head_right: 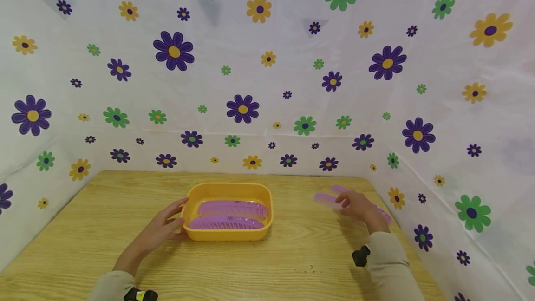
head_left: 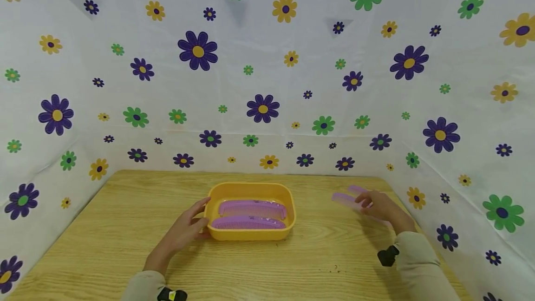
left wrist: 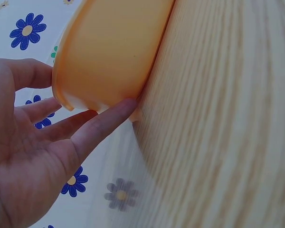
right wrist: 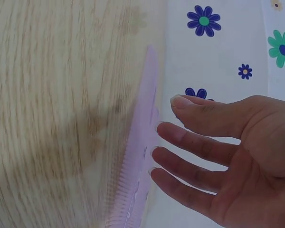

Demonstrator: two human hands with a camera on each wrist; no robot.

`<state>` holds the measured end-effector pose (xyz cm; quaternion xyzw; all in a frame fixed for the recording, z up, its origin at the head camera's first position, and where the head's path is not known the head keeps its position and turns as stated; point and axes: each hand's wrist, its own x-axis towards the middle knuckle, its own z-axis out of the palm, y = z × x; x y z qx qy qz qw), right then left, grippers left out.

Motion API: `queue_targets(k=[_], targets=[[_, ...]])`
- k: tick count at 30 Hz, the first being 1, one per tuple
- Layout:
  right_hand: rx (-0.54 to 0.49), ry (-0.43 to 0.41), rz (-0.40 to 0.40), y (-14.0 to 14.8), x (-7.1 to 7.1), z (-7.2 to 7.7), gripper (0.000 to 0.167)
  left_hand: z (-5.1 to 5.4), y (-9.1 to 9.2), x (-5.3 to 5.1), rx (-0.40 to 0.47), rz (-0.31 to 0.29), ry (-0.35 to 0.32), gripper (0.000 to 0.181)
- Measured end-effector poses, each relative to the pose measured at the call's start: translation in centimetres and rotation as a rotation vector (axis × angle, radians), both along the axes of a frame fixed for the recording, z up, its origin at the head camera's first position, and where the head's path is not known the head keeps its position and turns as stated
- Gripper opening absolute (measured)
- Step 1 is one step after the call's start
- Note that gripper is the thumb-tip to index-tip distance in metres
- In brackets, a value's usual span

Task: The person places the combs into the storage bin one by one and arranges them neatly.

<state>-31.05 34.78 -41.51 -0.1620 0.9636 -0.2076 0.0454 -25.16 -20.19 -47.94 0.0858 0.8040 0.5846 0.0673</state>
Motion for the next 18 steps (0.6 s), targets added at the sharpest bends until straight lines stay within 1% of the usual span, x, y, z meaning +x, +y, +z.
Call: queue_targets(k=[8, 15, 18], targets=[[-0.010, 0.005, 0.004, 0.9, -0.2, -0.3, 0.027, 0.0, 0.1, 0.1, -0.022, 0.013, -0.001, 0.063], [0.032, -0.011, -0.083, 1.4, -0.2, -0.8, 0.030, -0.1, 0.1, 0.0, -0.027, 0.019, 0.000, 0.063], [0.037, -0.014, -0.098, 1.7, -0.2, -1.0, 0.032, 0.0, 0.1, 0.0, -0.025, 0.020, -0.002, 0.063]])
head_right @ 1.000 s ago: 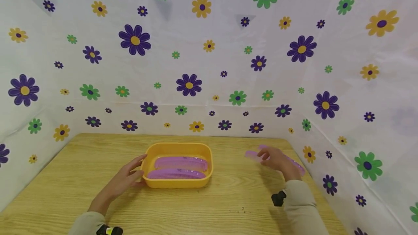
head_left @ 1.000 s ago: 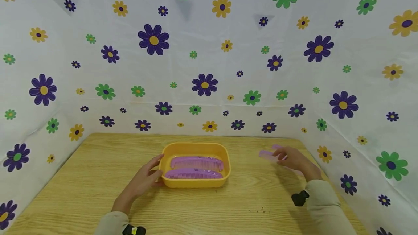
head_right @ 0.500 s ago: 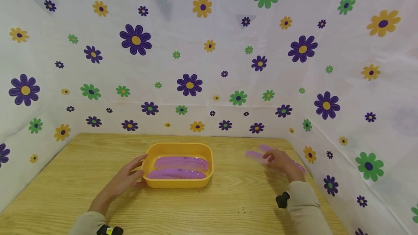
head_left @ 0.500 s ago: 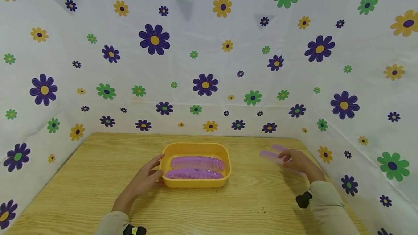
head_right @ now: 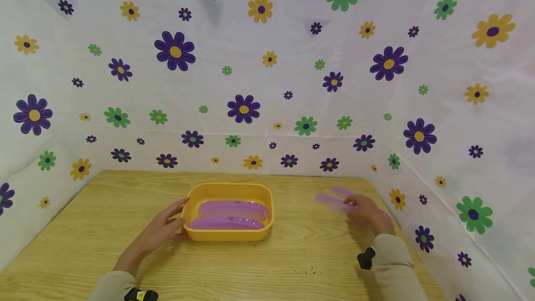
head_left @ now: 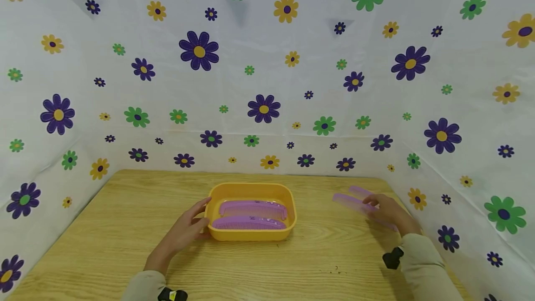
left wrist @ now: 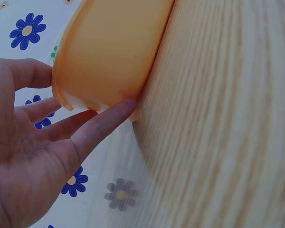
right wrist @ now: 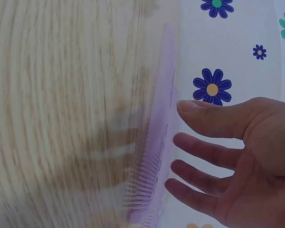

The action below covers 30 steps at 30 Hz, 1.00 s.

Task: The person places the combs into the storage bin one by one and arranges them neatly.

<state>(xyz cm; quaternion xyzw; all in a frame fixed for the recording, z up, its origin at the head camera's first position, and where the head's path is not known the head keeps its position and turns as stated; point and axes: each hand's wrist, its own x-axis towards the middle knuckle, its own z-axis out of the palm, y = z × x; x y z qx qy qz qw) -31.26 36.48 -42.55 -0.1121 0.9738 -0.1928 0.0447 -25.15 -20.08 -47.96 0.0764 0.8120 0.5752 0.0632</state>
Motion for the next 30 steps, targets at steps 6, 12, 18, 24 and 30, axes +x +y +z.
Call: queue_targets(k=[6, 12, 18, 24, 30], targets=[[-0.017, 0.013, 0.001, 0.5, -0.1, -0.5, 0.033, 0.0, 0.0, 0.0, 0.006, -0.002, 0.001, 0.063], [-0.003, 0.021, -0.009, 0.9, -0.4, -1.1, 0.034, 0.0, 0.0, -0.1, 0.003, 0.001, -0.004, 0.063], [0.018, 0.018, -0.030, 1.0, -0.6, -1.3, 0.034, 0.0, -0.1, -0.1, 0.019, -0.006, -0.002, 0.062], [0.044, 0.013, -0.047, 0.9, -0.8, -1.6, 0.036, 0.0, 0.0, 0.0, 0.020, -0.013, 0.001, 0.062], [0.051, -0.034, -0.079, 0.8, -0.6, -1.6, 0.047, 0.1, 0.0, 0.1, 0.021, -0.021, 0.001, 0.062]])
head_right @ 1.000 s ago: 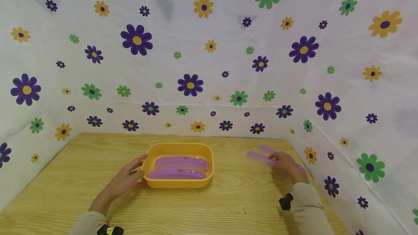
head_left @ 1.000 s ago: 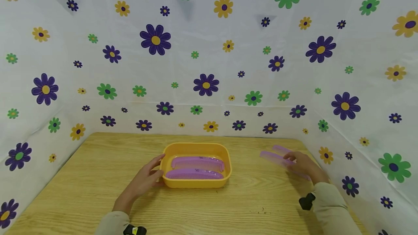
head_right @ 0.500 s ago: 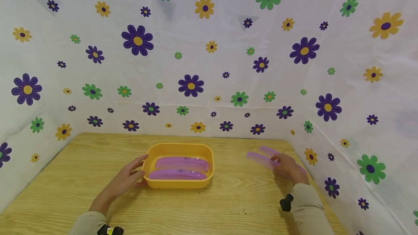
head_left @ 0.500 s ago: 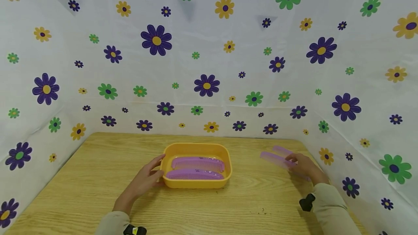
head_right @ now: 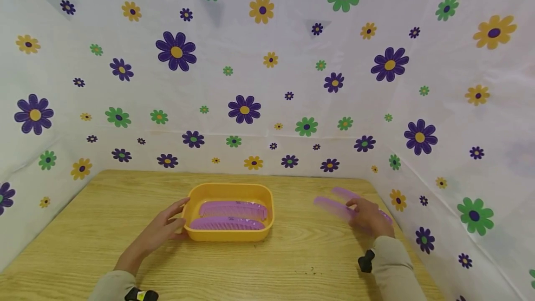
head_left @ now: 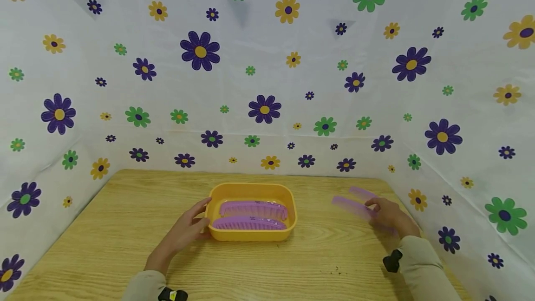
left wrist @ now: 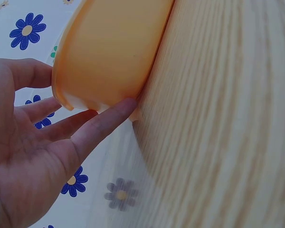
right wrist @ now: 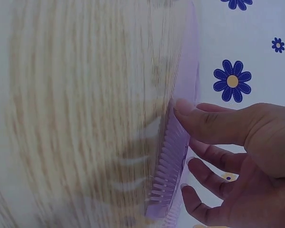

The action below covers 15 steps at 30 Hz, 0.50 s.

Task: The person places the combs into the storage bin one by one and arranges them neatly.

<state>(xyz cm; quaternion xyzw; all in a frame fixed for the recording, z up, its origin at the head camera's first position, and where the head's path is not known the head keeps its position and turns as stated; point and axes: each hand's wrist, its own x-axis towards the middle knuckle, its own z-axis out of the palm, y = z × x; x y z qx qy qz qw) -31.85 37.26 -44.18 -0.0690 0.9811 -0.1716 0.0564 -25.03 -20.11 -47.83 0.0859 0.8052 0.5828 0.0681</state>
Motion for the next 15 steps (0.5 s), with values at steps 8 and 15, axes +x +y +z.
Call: queue_targets(k=[8, 15], targets=[[-0.046, 0.028, 0.001, 0.35, 0.25, -0.11, 0.045, 0.19, 0.06, 0.22, -0.002, -0.013, 0.003, 0.063], [-0.085, 0.017, 0.002, 0.51, 0.29, -0.05, 0.035, 0.26, 0.04, 0.22, 0.006, -0.008, 0.001, 0.062]])
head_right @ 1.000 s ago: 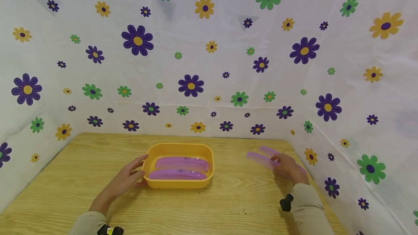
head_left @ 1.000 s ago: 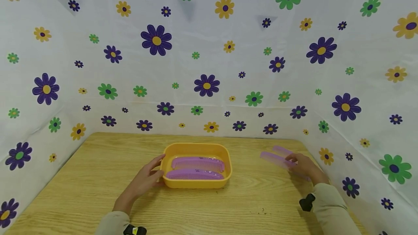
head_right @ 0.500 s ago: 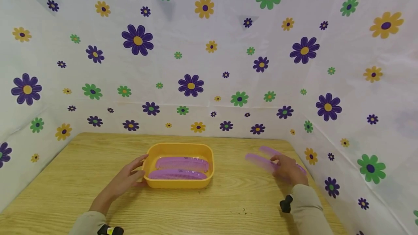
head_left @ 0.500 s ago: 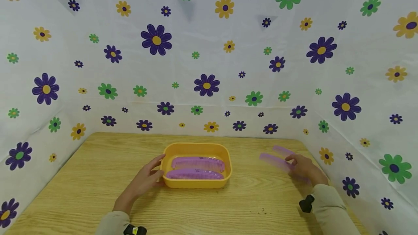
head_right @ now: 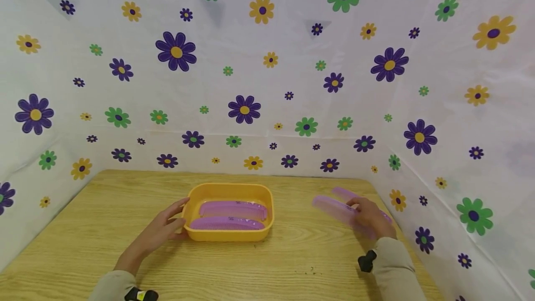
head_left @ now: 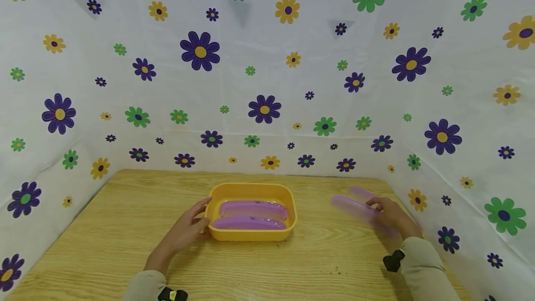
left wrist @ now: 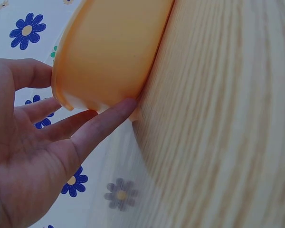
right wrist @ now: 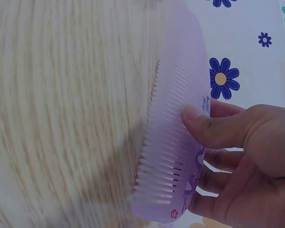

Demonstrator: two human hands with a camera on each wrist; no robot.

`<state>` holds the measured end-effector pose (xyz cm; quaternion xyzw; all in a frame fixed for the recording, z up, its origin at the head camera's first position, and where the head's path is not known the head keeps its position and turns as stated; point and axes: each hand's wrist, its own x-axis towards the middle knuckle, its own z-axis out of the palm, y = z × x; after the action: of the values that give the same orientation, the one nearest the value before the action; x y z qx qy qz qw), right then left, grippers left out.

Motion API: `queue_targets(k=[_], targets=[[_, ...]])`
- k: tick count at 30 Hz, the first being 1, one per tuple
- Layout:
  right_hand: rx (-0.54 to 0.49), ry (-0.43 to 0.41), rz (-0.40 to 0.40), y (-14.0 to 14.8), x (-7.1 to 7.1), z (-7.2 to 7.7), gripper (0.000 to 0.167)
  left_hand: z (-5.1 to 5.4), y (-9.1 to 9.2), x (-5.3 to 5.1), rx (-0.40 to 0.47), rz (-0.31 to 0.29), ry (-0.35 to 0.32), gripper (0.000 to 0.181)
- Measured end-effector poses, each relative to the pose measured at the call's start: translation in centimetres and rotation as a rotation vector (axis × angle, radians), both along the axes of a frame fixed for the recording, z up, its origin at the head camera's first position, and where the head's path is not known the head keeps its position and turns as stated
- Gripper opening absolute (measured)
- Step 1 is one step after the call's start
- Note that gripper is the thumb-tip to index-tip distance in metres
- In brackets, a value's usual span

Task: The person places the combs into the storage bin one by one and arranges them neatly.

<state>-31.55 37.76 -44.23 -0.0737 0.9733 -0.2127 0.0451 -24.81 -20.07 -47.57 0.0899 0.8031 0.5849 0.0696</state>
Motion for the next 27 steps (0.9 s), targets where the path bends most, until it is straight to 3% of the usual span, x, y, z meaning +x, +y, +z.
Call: queue_targets(k=[9, 16, 27], targets=[[-0.056, 0.009, 0.099, -0.1, -0.3, 0.7, 0.036, -0.3, -0.1, -0.2, -0.006, 0.001, 0.002, 0.062], [-0.071, 0.090, 0.173, -1.6, -0.5, 0.9, 0.033, -0.2, -0.1, -0.2, -0.022, 0.012, 0.009, 0.062], [-0.103, 0.068, 0.210, -4.9, -1.2, 2.5, 0.032, -0.5, 0.0, -0.4, -0.032, 0.032, -0.005, 0.062]])
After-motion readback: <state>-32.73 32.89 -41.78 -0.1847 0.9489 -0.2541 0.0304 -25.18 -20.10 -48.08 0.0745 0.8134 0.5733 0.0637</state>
